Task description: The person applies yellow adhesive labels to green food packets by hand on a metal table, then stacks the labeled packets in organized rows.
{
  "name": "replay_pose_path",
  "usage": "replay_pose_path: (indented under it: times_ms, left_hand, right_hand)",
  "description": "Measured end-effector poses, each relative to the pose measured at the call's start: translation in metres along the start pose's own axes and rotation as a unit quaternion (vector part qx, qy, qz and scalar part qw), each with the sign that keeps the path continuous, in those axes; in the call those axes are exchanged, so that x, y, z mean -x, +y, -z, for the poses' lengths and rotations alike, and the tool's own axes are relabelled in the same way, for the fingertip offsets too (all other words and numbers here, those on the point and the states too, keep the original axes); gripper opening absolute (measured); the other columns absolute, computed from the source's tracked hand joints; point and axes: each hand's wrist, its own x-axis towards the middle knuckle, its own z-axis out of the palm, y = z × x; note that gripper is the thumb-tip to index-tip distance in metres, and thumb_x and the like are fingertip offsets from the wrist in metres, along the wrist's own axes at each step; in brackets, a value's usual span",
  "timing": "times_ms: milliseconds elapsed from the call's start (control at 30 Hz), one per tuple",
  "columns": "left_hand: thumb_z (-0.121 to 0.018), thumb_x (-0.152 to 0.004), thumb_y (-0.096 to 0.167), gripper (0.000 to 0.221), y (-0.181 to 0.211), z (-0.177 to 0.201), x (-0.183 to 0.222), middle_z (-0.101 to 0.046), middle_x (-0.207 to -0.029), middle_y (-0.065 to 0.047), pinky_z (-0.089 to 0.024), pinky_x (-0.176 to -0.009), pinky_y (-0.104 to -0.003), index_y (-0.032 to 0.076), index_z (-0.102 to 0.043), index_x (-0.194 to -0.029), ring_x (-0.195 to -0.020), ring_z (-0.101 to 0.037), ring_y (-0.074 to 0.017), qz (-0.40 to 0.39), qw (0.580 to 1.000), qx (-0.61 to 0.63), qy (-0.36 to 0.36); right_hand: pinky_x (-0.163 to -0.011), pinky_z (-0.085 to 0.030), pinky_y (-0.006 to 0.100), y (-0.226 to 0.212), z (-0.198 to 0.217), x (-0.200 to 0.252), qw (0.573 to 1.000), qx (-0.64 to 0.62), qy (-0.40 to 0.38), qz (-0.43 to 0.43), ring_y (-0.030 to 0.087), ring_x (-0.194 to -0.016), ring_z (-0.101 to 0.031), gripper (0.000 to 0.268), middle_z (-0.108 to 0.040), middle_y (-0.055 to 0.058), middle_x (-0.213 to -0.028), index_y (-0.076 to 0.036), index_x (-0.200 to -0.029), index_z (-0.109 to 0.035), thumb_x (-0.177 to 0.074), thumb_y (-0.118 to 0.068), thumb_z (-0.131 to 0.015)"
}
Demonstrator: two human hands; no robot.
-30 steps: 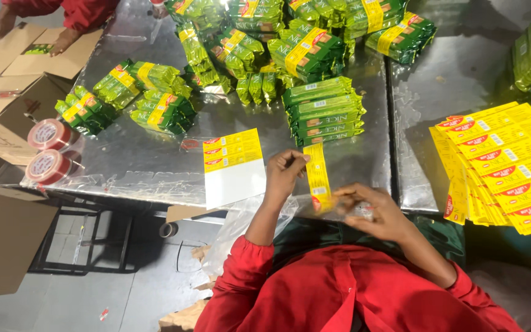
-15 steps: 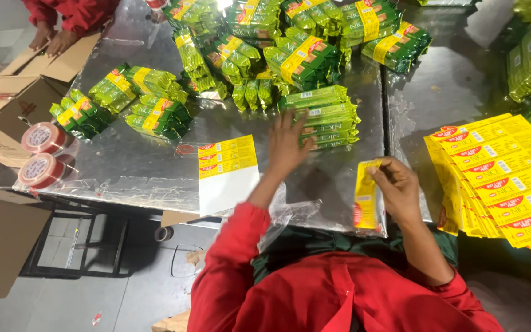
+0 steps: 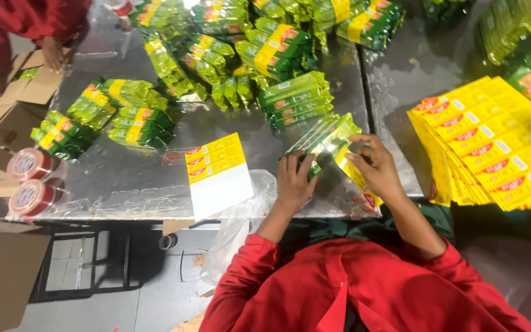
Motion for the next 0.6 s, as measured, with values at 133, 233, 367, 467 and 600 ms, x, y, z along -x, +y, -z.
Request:
replay_pose_path:
  times_ms: [133,233,367,467,600]
  left_hand:
    - [-0.085,-0.068,0.010,0.069,0.020,0.005,0.004,-0.054,-0.133,-0.014,-0.047,-0.097,-0.051,0.011,-0.058,-0.131,-0.114,-0.053,-0.0371,-0.001,1.000,0.001,0.016]
    - [-0.084,-0.067,0.009,0.071,0.024,0.009,0.002,-0.054,-0.134,-0.015,-0.047,-0.098,-0.051,0.011,-0.057,-0.133,-0.115,-0.053,-0.0377,-0.018,1.000,-0.003,0.010]
    - [-0.083,-0.067,0.008,0.074,0.028,0.012,0.001,-0.053,-0.134,-0.015,-0.047,-0.100,-0.051,0.014,-0.057,-0.137,-0.117,-0.053,-0.0376,-0.022,1.000,-0.015,0.005]
    - [-0.083,-0.068,0.007,0.076,0.029,0.013,0.001,-0.054,-0.134,-0.015,-0.047,-0.100,-0.050,0.016,-0.057,-0.139,-0.117,-0.053,-0.0369,-0.025,0.999,-0.023,0.001]
    - [-0.082,-0.068,0.007,0.076,0.030,0.013,0.001,-0.054,-0.135,-0.015,-0.048,-0.101,-0.049,0.018,-0.058,-0.140,-0.117,-0.053,-0.0364,-0.029,0.999,-0.038,-0.002]
  right_hand:
    - [-0.060,-0.039,0.022,0.001,-0.008,-0.001,0.996,0.085,0.003,0.000,0.005,-0.067,-0.048,0.035,-0.060,0.001,-0.074,-0.004,-0.128,-0.057,-0.096,-0.004,-0.070]
    - [-0.065,-0.043,0.021,0.002,-0.016,-0.007,1.000,0.007,-0.016,0.023,0.002,-0.075,-0.054,0.035,-0.065,0.000,-0.081,-0.003,-0.128,-0.054,-0.096,-0.003,-0.068]
    - [-0.060,-0.042,0.023,0.002,-0.021,-0.012,0.999,0.052,-0.008,0.007,0.003,-0.068,-0.054,0.034,-0.065,0.002,-0.076,-0.004,-0.127,-0.054,-0.096,-0.004,-0.068]
    - [-0.062,-0.045,0.024,-0.002,-0.023,-0.011,0.997,0.076,0.000,0.003,0.004,-0.069,-0.058,0.034,-0.068,0.003,-0.077,-0.004,-0.126,-0.055,-0.095,-0.005,-0.068]
    - [-0.065,-0.048,0.026,-0.013,-0.026,-0.009,0.994,0.112,0.008,0.016,0.007,-0.072,-0.063,0.034,-0.071,0.005,-0.077,-0.004,-0.126,-0.055,-0.095,-0.007,-0.070]
